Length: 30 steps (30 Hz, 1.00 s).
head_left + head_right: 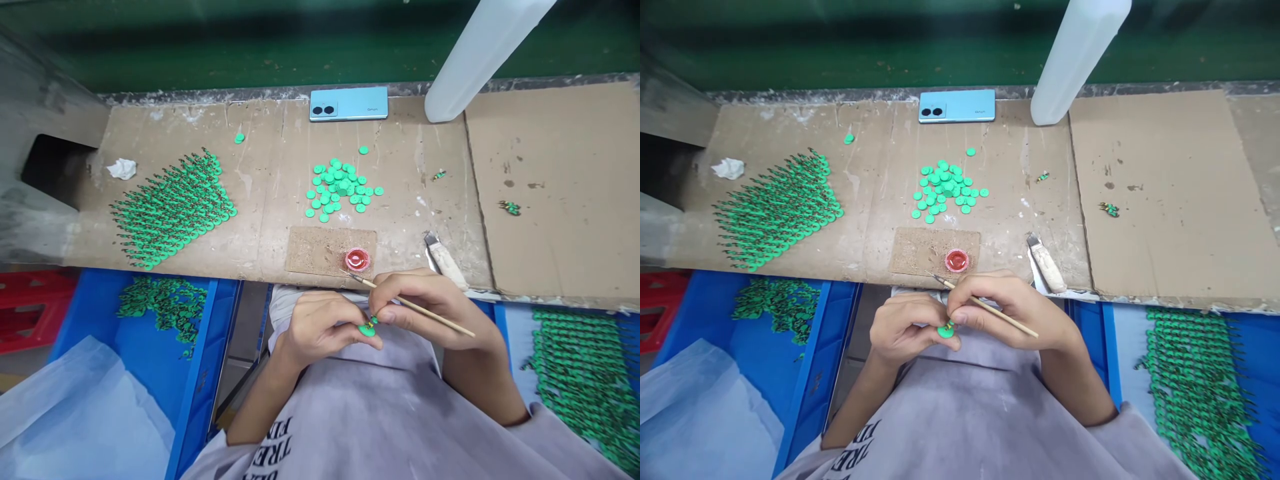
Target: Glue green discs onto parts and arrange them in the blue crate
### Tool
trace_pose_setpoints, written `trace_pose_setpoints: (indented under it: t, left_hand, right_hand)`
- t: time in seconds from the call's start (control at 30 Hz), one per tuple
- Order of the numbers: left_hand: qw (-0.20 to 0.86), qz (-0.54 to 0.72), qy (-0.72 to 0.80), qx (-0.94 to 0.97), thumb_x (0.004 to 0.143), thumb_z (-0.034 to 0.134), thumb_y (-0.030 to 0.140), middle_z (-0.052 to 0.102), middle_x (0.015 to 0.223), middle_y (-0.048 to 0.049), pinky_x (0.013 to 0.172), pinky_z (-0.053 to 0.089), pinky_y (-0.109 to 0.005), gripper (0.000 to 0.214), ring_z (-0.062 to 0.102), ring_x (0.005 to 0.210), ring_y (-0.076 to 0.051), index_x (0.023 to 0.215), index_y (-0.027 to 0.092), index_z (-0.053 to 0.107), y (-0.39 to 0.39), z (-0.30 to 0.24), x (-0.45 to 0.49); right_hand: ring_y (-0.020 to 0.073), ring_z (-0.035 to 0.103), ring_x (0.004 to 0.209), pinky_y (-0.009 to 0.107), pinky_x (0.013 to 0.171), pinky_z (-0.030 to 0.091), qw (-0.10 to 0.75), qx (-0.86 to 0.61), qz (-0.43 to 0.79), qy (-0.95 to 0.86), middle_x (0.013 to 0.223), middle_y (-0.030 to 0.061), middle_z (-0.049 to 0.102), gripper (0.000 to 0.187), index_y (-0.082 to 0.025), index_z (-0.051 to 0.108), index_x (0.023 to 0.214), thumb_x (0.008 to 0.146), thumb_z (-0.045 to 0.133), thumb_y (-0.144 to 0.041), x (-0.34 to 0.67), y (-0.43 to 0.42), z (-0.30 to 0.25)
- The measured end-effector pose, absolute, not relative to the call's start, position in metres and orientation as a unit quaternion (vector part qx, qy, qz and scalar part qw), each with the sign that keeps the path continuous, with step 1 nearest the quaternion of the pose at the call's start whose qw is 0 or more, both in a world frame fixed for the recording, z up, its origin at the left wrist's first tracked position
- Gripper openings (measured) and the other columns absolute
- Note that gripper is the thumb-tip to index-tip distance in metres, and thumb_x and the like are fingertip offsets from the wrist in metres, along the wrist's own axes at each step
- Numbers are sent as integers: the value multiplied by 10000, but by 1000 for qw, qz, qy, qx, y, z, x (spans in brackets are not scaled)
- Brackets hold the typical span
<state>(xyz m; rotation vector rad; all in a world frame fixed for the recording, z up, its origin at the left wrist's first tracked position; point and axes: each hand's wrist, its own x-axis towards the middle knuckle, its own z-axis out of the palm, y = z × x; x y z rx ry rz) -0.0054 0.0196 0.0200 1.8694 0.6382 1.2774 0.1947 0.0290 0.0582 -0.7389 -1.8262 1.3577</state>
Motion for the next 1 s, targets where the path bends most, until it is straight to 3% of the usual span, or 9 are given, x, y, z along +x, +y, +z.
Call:
trace_pose_setpoints:
  t: [0.27,0.47,0.7,1.0]
  left_hand:
    - [388,489,258,737,795,805,220,734,656,21,587,515,-175,196,669,552,-90,777,164,618,18,19,-5]
    - [369,546,247,711,742,843,187,715,751,7,646,548,-205,258,672,668,-108,805,173,593,19,16,-2]
    - [437,570,230,657,687,866,101,676,783,26,667,558,-195,416,653,699,-87,760,179,465,16,12,0]
    - [460,577,226,636,679,863,75,672,825,17,667,569,-188,410,652,716,-83,754,167,471,13,11,0]
  right_hand:
    - [106,627,665,225,609,504,369,-301,578,-663,768,2,691,87,-190,664,921,964,589,-184,190,26,57]
    - [117,650,700,229,613,521,397,-315,606,-614,823,12,710,52,-199,675,937,950,625,-207,187,21,50]
    - [110,628,676,226,600,503,400,-337,607,-598,786,2,677,43,-202,679,932,942,644,-226,187,19,45]
    - [122,626,677,241,596,497,395,-362,606,-588,802,16,686,88,-203,677,917,941,650,-284,187,17,44]
